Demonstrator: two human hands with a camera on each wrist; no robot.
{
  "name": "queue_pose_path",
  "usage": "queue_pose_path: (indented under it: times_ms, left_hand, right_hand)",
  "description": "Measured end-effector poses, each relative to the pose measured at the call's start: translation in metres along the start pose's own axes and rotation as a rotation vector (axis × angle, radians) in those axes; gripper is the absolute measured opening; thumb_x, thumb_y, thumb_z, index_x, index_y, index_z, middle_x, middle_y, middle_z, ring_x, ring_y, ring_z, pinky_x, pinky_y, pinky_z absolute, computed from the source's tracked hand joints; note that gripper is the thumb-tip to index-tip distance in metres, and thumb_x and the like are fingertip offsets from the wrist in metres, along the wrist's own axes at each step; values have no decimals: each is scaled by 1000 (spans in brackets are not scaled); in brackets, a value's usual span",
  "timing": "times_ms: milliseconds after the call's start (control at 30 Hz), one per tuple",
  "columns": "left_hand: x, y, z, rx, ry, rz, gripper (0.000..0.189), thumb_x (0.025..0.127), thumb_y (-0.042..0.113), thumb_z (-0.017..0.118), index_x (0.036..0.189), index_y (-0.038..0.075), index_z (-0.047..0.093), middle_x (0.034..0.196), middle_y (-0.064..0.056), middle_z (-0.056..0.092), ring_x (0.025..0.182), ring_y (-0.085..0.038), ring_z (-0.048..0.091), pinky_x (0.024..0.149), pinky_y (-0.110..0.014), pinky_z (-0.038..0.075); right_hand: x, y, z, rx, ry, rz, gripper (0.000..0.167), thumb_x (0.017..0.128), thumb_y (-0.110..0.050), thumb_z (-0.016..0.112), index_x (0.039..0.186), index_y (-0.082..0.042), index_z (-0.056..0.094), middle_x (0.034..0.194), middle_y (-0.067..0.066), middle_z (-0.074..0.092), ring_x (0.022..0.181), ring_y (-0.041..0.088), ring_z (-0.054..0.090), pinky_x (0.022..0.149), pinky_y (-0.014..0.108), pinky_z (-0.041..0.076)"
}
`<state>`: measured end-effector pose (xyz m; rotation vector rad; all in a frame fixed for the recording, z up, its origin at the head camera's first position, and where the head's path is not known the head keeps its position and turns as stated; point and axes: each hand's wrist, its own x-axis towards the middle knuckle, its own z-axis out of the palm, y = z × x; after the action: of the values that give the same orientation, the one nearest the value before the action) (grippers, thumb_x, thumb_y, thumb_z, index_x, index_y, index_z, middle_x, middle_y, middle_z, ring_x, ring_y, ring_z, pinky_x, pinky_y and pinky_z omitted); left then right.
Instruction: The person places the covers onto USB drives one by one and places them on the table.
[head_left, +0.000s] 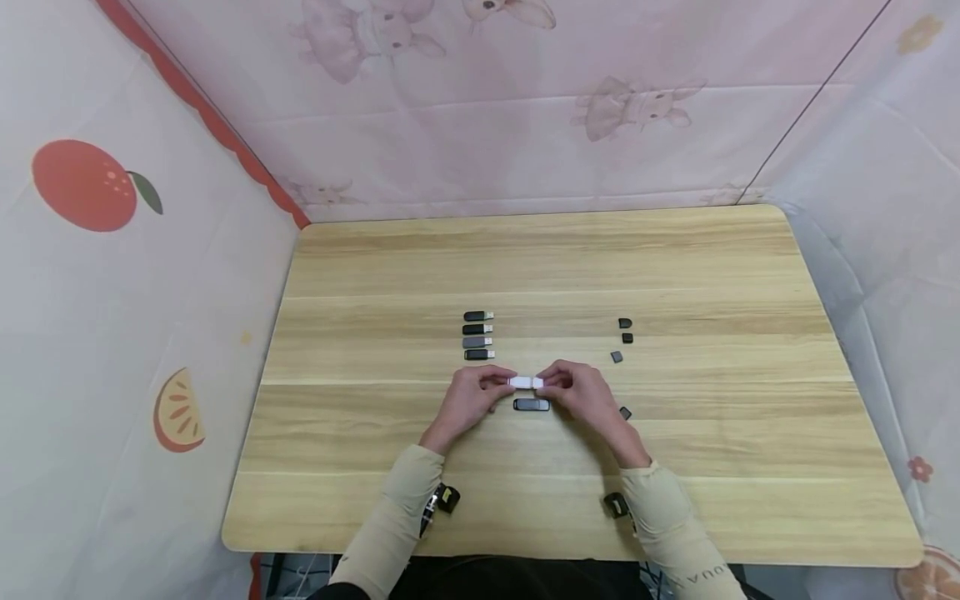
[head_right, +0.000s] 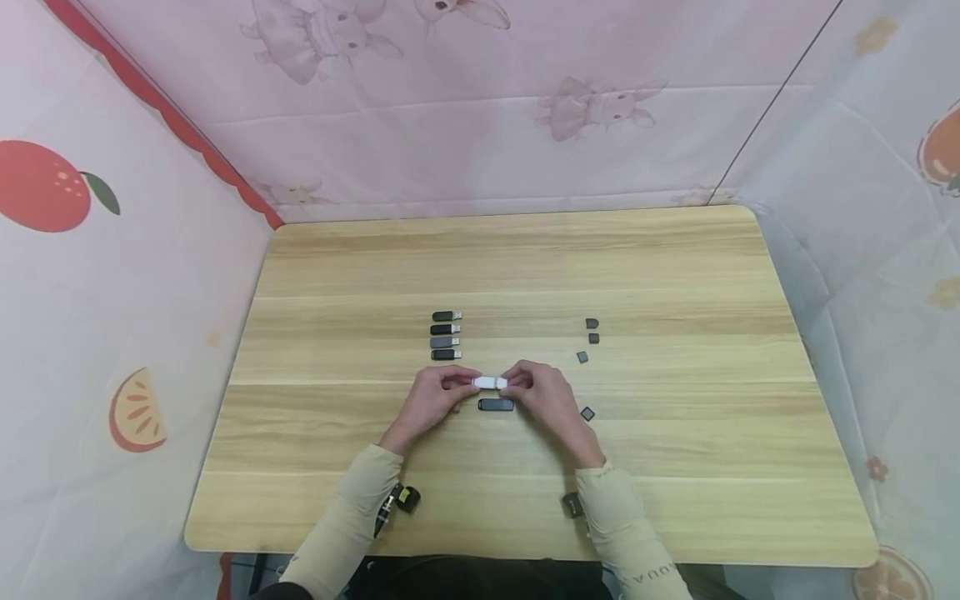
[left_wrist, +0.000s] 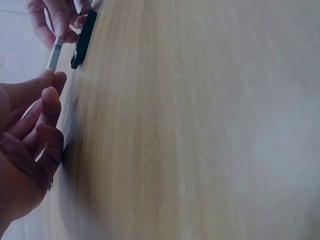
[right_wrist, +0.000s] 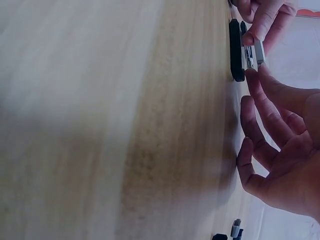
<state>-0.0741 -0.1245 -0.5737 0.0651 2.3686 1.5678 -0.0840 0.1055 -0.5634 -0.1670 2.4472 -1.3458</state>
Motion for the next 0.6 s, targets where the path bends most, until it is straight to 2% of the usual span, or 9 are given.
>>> queue_pose_path:
  times_ms: [167,367,600]
  left_hand:
    - [0,0,0,10,3,-7,21,93,13,81,114,11,80,82,-9,78,52,-7,53,47,-19,40]
    - [2,0,1,32,4,-30,21,93,13,80,114,11,80,93,-5,81,55,-10,58,48,-20,44]
    - [4,0,5,62,6,-28,21,94,12,80,114,11,80,96,-5,82,59,-12,64,50,-20,47]
  right_hand:
    - [1,-2,1,6,-5,4,20,86,-11,86,105,-10,78,95,8,82,82,14,74,64,23,51]
    - [5,-2,3,-7,-9,7,20,87,-11,85,106,-9,78,94,6,82,85,15,75,76,27,55]
    - [7,0,4,-22,3,19,19,87,-9,85,105,-8,79,94,7,82,84,15,75,77,30,57]
